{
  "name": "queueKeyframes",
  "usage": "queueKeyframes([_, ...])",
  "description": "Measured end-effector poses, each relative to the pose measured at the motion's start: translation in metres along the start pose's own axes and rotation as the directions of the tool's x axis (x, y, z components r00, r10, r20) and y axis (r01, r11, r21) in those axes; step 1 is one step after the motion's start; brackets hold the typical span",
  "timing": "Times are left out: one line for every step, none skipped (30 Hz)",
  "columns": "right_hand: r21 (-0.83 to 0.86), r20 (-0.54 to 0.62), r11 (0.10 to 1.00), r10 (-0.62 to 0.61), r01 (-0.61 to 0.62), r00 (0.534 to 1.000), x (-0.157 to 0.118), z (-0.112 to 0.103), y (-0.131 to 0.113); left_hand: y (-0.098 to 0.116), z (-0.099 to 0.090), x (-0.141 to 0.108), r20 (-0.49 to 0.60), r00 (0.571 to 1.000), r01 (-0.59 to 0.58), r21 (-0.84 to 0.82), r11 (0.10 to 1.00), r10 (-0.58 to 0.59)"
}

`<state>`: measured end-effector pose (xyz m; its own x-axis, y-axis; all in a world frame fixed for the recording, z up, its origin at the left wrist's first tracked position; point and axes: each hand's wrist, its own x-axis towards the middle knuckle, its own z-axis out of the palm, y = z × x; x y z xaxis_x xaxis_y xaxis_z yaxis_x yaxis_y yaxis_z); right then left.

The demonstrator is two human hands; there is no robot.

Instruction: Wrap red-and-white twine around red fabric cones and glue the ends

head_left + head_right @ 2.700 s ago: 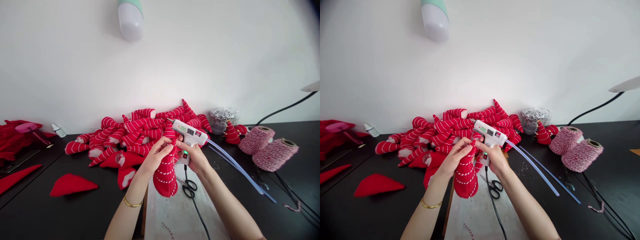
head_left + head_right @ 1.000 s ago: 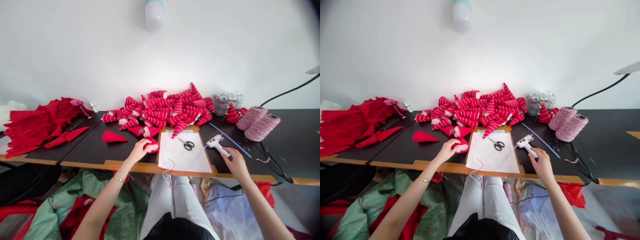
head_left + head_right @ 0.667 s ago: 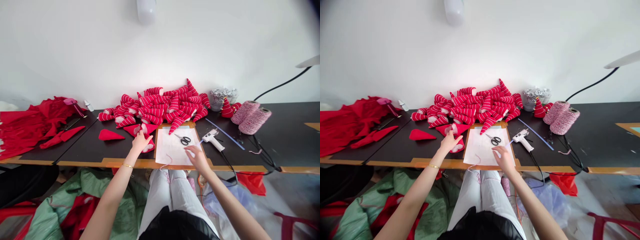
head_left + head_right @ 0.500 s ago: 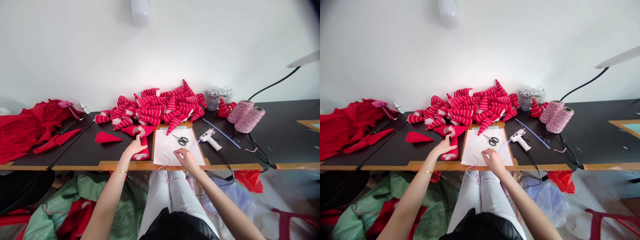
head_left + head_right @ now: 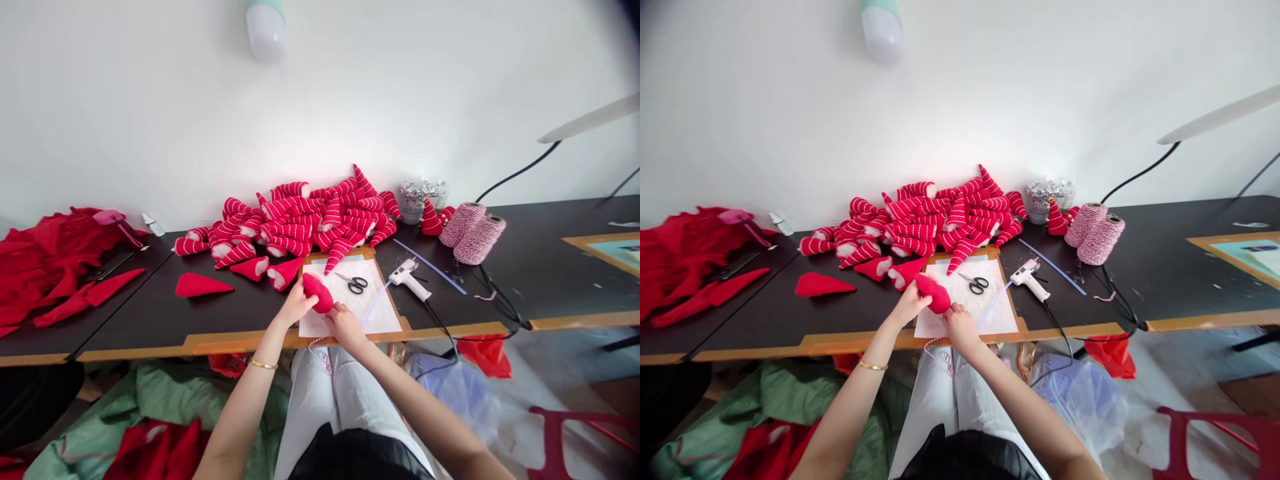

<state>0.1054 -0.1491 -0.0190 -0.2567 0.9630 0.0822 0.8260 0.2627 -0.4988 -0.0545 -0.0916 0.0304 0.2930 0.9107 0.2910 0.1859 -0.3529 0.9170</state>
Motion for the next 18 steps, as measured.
queueKeyframes([0.003, -0.007, 1.000, 0.008, -0.008, 1.000, -0.004, -0.004, 0.007, -0.006, 0.006, 0.003, 0.013, 1.000, 0.003, 0.000, 1.000, -0.003])
queueKeyframes([0.007, -0.018, 1.000, 0.022, -0.021, 1.000, -0.007, -0.011, 0.016, -0.011, 0.011, 0.004, 0.026, 0.999, 0.022, -0.005, 1.000, -0.022])
queueKeyframes([0.011, -0.035, 0.999, 0.041, -0.041, 0.999, -0.010, -0.021, 0.027, -0.015, 0.013, 0.005, 0.037, 0.998, 0.056, -0.015, 0.998, -0.055])
queueKeyframes([0.014, -0.061, 0.998, 0.069, -0.068, 0.996, -0.012, -0.032, 0.041, -0.019, 0.014, 0.004, 0.050, 0.994, 0.096, -0.029, 0.995, -0.095])
queueKeyframes([0.014, -0.102, 0.994, 0.108, -0.107, 0.989, -0.013, -0.046, 0.057, -0.022, 0.013, 0.004, 0.065, 0.989, 0.135, -0.045, 0.990, -0.132])
queueKeyframes([0.011, -0.157, 0.987, 0.157, -0.157, 0.975, -0.014, -0.060, 0.074, -0.024, 0.013, 0.003, 0.078, 0.984, 0.163, -0.059, 0.985, -0.158])
queueKeyframes([0.005, -0.221, 0.976, 0.213, -0.217, 0.952, -0.014, -0.074, 0.091, -0.025, 0.012, 0.002, 0.086, 0.981, 0.179, -0.069, 0.981, -0.173])
queueKeyframes([0.001, -0.280, 0.961, 0.265, -0.276, 0.922, -0.013, -0.088, 0.108, -0.025, 0.012, 0.002, 0.083, 0.981, 0.182, -0.076, 0.980, -0.176])
queueKeyframes([0.006, -0.349, 0.939, 0.324, -0.344, 0.879, -0.012, -0.099, 0.124, -0.025, 0.013, 0.001, 0.072, 0.982, 0.179, -0.076, 0.981, -0.173])
queueKeyframes([0.019, -0.395, 0.922, 0.361, -0.386, 0.845, -0.010, -0.107, 0.138, -0.023, 0.015, 0.001, 0.054, 0.983, 0.177, -0.076, 0.981, -0.173])
queueKeyframes([0.031, -0.417, 0.915, 0.377, -0.402, 0.827, -0.008, -0.114, 0.150, -0.021, 0.017, 0.002, 0.027, 0.986, 0.168, -0.070, 0.983, -0.167])
queueKeyframes([0.049, -0.432, 0.913, 0.385, -0.405, 0.816, -0.006, -0.117, 0.159, -0.018, 0.020, 0.002, -0.009, 0.988, 0.151, -0.057, 0.987, -0.152])
queueKeyframes([0.069, -0.441, 0.916, 0.383, -0.395, 0.812, -0.003, -0.120, 0.167, -0.014, 0.022, 0.002, -0.046, 0.991, 0.125, -0.037, 0.991, -0.127])
queueKeyframes([0.092, -0.446, 0.922, 0.377, -0.377, 0.812, -0.001, -0.121, 0.172, -0.010, 0.025, 0.002, -0.079, 0.992, 0.094, -0.016, 0.995, -0.095])
queueKeyframes([0.121, -0.452, 0.928, 0.369, -0.354, 0.812, 0.001, -0.123, 0.177, -0.007, 0.027, 0.002, -0.107, 0.992, 0.061, -0.001, 0.998, -0.060])
queueKeyframes([0.154, -0.459, 0.933, 0.360, -0.327, 0.812, 0.003, -0.124, 0.180, -0.003, 0.028, 0.001, -0.127, 0.991, 0.030, 0.005, 1.000, -0.030])
queueKeyframes([0.192, -0.466, 0.936, 0.351, -0.294, 0.812, 0.004, -0.127, 0.183, 0.000, 0.030, 0.001, -0.131, 0.991, 0.007, 0.001, 1.000, -0.007])
queueKeyframes([0.235, -0.478, 0.938, 0.339, -0.254, 0.811, 0.005, -0.129, 0.183, 0.003, 0.031, 0.001, -0.124, 0.992, -0.005, -0.010, 1.000, 0.004])
